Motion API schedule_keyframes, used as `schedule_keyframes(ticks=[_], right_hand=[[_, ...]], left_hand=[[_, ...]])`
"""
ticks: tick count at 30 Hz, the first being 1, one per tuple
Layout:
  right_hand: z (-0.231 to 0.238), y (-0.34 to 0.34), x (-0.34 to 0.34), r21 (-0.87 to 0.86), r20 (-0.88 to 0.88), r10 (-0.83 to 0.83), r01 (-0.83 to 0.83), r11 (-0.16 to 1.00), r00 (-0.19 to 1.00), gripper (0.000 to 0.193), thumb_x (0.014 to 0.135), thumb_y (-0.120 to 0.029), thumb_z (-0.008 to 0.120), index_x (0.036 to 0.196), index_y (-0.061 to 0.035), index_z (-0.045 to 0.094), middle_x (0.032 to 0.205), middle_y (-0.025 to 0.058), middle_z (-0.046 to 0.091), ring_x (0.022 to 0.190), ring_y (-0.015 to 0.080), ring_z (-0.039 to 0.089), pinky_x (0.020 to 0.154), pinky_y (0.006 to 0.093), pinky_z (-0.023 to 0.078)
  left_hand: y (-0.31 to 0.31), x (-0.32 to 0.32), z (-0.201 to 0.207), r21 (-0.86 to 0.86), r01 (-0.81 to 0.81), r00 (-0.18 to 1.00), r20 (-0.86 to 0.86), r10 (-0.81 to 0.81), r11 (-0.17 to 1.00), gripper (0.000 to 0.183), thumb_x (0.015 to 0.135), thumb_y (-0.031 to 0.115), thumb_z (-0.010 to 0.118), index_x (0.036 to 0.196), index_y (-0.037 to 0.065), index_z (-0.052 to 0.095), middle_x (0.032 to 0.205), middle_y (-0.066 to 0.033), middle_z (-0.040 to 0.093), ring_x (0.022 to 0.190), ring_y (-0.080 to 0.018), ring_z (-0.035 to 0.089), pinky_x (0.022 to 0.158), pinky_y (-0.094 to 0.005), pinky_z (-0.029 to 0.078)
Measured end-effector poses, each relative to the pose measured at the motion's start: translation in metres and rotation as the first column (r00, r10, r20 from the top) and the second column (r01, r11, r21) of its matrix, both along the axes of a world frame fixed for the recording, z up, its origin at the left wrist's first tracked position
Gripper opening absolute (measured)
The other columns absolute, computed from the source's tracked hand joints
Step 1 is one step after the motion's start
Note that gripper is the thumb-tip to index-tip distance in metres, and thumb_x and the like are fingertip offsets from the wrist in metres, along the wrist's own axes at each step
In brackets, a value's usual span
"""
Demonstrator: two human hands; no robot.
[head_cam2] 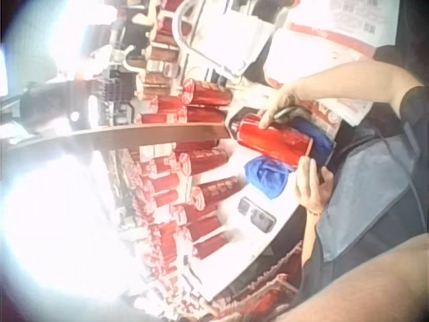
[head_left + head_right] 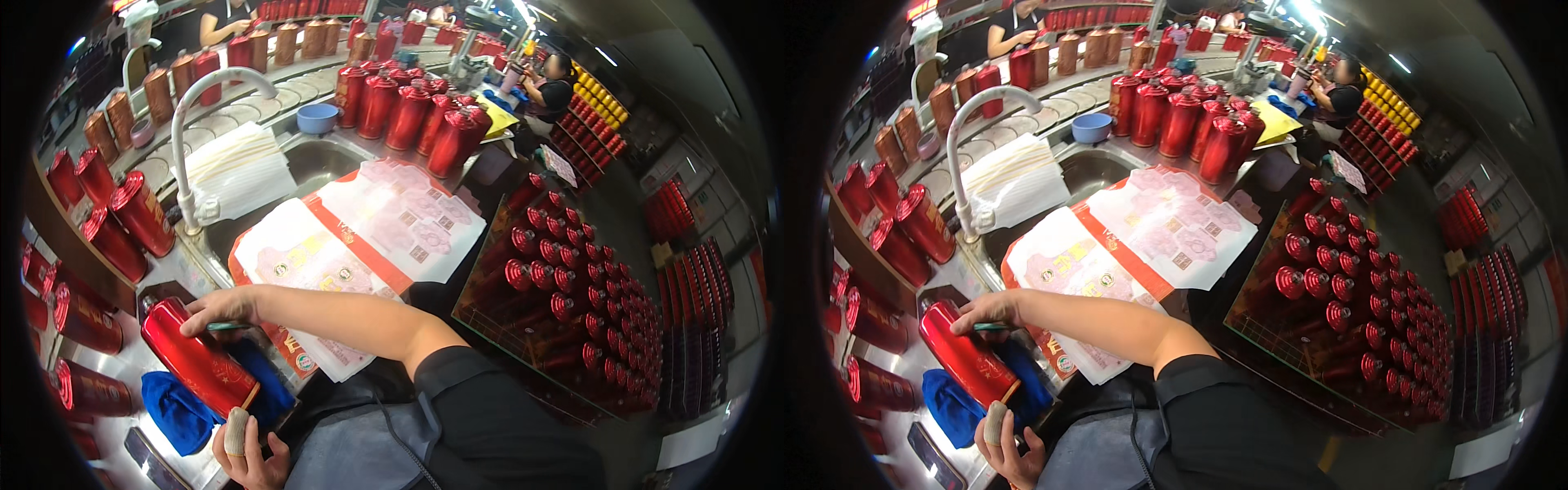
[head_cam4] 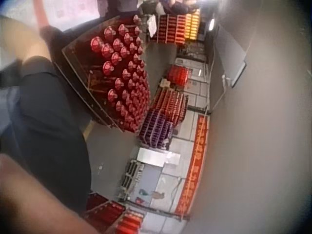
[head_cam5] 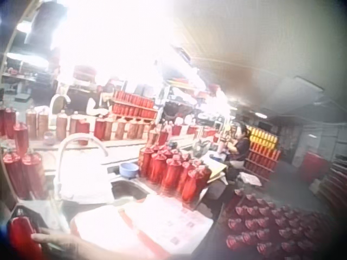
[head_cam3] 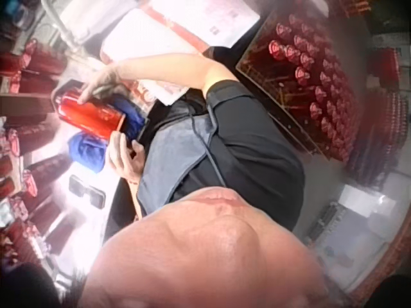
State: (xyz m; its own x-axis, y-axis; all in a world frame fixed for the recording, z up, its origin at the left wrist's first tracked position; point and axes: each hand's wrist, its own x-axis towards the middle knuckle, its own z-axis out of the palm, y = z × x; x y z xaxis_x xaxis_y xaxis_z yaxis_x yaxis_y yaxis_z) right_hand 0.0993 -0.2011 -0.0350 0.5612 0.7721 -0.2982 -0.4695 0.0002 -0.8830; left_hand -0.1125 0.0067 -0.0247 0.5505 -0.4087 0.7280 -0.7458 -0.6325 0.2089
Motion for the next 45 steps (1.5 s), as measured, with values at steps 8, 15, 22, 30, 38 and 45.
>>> schedule_keyframes(ticks=[8,15,22,30,38,45], right_hand=[[0.057,0.022,-0.012,-0.476,0.659,0.098,0.313,0.822,0.746,0.096,0.073,-0.074,0.074,0.118,0.0098,0.064,0.111,0.0248,0.071,0.102,0.0336,0.07,0.088,0.04,0.054],[0.009,0.013,0.008,-0.153,0.26,-0.103,0.147,0.977,0.96,0.08,0.078,-0.065,0.077,0.127,-0.0035,0.064,0.09,0.0053,0.07,0.081,0.0206,0.067,0.072,0.0378,0.054],[0.034,0.012,0.014,-0.335,0.534,-0.007,0.219,0.916,0.846,0.073,0.075,-0.069,0.078,0.109,-0.0044,0.074,0.087,0.0066,0.071,0.071,0.0167,0.066,0.061,0.0307,0.052],[0.056,0.026,-0.011,-0.431,0.575,-0.021,0.324,0.842,0.818,0.092,0.062,-0.068,0.085,0.112,0.0077,0.071,0.11,0.0248,0.072,0.098,0.0312,0.071,0.088,0.0376,0.055],[0.043,-0.007,-0.007,-0.213,0.151,-0.061,0.093,0.973,0.987,0.077,0.082,-0.047,0.081,0.133,0.0045,0.057,0.112,0.0138,0.07,0.095,0.0163,0.068,0.08,0.0287,0.055],[0.08,0.012,-0.012,-0.495,0.544,0.111,0.212,0.842,0.831,0.071,0.083,-0.053,0.078,0.124,0.0027,0.063,0.108,0.0107,0.07,0.096,0.0173,0.069,0.084,0.0326,0.055]], left_hand=[[0.001,0.001,0.019,0.074,-0.023,0.999,0.031,0.021,0.997,0.029,0.087,0.011,0.072,0.114,0.002,0.073,0.121,-0.0136,0.071,0.107,-0.0307,0.067,0.093,-0.039,0.054],[0.003,-0.008,-0.01,0.034,-0.104,0.979,-0.173,0.108,0.994,0.044,0.075,0.001,0.071,0.12,0.0,0.069,0.126,-0.0227,0.066,0.115,-0.0403,0.059,0.1,-0.049,0.048],[-0.005,-0.008,0.003,0.08,-0.091,0.983,-0.154,0.103,0.993,0.043,0.077,0.009,0.075,0.119,0.002,0.07,0.125,-0.019,0.067,0.114,-0.0406,0.059,0.099,-0.0483,0.049],[-0.014,-0.007,0.019,0.062,-0.097,0.985,-0.139,0.105,0.993,0.041,0.074,0.009,0.079,0.114,0.003,0.074,0.12,-0.0169,0.068,0.107,-0.0359,0.062,0.092,-0.0435,0.054],[-0.017,-0.006,0.02,-0.015,-0.056,0.984,-0.169,0.052,0.998,0.042,0.073,0.012,0.081,0.114,0.006,0.075,0.12,-0.0105,0.07,0.105,-0.031,0.064,0.09,-0.0387,0.056],[-0.017,-0.004,0.021,-0.001,-0.045,0.993,-0.105,0.045,0.999,0.043,0.076,0.015,0.081,0.118,0.008,0.074,0.12,-0.0069,0.07,0.108,-0.0289,0.065,0.089,-0.036,0.058]])
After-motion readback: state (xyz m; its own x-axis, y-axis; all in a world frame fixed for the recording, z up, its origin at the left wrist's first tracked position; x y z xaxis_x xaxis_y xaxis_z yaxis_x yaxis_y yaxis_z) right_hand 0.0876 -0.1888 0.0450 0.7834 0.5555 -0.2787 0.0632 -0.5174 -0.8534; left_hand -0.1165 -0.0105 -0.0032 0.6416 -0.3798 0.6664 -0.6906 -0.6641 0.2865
